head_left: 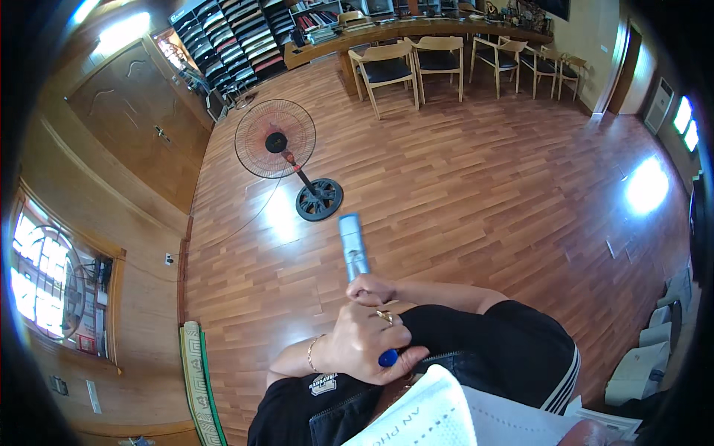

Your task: The person mops the wooden floor using a flat mop across the room.

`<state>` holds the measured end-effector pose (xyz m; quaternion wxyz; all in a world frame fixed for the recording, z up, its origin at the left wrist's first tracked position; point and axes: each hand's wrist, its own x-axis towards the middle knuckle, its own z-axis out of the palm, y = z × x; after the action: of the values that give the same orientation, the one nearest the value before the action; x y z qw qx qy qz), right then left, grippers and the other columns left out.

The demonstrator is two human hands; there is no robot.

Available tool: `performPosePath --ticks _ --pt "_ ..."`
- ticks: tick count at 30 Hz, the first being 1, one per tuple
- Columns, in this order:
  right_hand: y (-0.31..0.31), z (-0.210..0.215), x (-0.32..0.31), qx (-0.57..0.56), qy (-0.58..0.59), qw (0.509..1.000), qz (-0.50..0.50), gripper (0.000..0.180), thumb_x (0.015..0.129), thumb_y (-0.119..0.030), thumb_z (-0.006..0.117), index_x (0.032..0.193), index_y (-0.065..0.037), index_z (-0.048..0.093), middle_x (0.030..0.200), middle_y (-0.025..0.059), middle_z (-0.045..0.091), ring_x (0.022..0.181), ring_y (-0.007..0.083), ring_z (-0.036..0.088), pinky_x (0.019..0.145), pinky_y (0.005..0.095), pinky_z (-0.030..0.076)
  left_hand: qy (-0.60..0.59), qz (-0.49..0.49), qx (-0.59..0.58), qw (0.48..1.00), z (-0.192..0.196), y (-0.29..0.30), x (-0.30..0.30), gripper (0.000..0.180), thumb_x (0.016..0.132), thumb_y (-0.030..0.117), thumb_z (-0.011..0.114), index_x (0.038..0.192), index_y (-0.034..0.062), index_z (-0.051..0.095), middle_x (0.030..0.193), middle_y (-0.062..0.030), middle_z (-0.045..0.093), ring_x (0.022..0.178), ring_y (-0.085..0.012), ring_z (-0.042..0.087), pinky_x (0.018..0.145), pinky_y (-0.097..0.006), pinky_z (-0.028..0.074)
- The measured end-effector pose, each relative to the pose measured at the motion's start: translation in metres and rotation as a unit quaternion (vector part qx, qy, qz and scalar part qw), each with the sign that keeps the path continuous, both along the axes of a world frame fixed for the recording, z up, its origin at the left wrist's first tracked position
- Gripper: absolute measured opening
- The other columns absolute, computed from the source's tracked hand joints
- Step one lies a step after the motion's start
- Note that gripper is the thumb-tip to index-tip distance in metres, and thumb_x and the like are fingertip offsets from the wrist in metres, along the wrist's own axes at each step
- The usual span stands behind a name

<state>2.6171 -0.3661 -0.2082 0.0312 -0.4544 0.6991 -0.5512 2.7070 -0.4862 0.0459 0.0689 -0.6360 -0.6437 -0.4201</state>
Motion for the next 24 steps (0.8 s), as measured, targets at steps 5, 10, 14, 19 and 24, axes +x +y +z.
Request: performPosePath --ticks 5,10,14,19,24 --pt "-0.084 -0.019 -0.017 -0.009 -0.251 0.966 0.059 0.017 0.080 -0.013 0.053 0.064 -0.009 0.053 0.060 0.0032 0.053 0.055 0.0132 0.047 0.050 0.0320 0.035 -0.005 0.150 -0.060 0.987 -0.027 -0.040 0.001 0.021 0.069 0.020 0.079 0.065 0.0078 0.062 0.060 -0.0072 0.059 0.059 -0.0278 0.060 0.065 -0.039 0.046" --pt "-0.117 -0.061 -0.029 -0.042 -0.458 0.879 0.125 0.020 0.080 -0.016 0.050 0.061 -0.012 0.050 0.057 -0.0059 0.047 0.055 0.0069 0.045 0.048 0.0280 0.032 -0.046 0.235 -0.197 0.951 -0.029 -0.071 0.027 0.018 0.069 0.023 0.079 0.069 0.0094 0.066 0.066 -0.0063 0.063 0.068 -0.0265 0.063 0.073 -0.039 0.047" --pt "-0.114 -0.047 -0.006 -0.030 0.086 0.994 0.053 0.026 0.074 -0.020 0.059 0.059 -0.007 0.043 0.055 0.0111 0.043 0.055 0.0302 0.049 0.052 0.0394 0.035 -0.080 0.257 -0.174 0.947 -0.023 -0.083 0.056 0.021 0.068 0.023 0.080 0.066 0.0091 0.064 0.067 -0.0055 0.063 0.067 -0.0255 0.063 0.076 -0.037 0.045" --pt "-0.071 -0.026 0.037 0.040 0.025 0.998 -0.034 0.027 0.064 -0.019 0.066 0.059 -0.007 0.043 0.062 0.0166 0.047 0.065 0.0386 0.052 0.055 0.0443 0.038 -0.103 0.198 -0.101 0.969 -0.017 -0.070 0.077 0.024 0.064 0.025 0.082 0.064 0.0111 0.063 0.062 -0.0035 0.062 0.063 -0.0245 0.062 0.080 -0.038 0.046" --pt "0.001 -0.015 0.088 0.044 -0.088 0.989 -0.112 0.022 0.062 -0.013 0.065 0.060 -0.006 0.044 0.062 0.0177 0.048 0.063 0.0406 0.053 0.054 0.0458 0.038 -0.085 0.088 -0.066 0.990 -0.003 -0.030 0.096 0.026 0.062 0.026 0.084 0.066 0.0107 0.063 0.063 -0.0022 0.063 0.065 -0.0238 0.063 0.081 -0.039 0.046"
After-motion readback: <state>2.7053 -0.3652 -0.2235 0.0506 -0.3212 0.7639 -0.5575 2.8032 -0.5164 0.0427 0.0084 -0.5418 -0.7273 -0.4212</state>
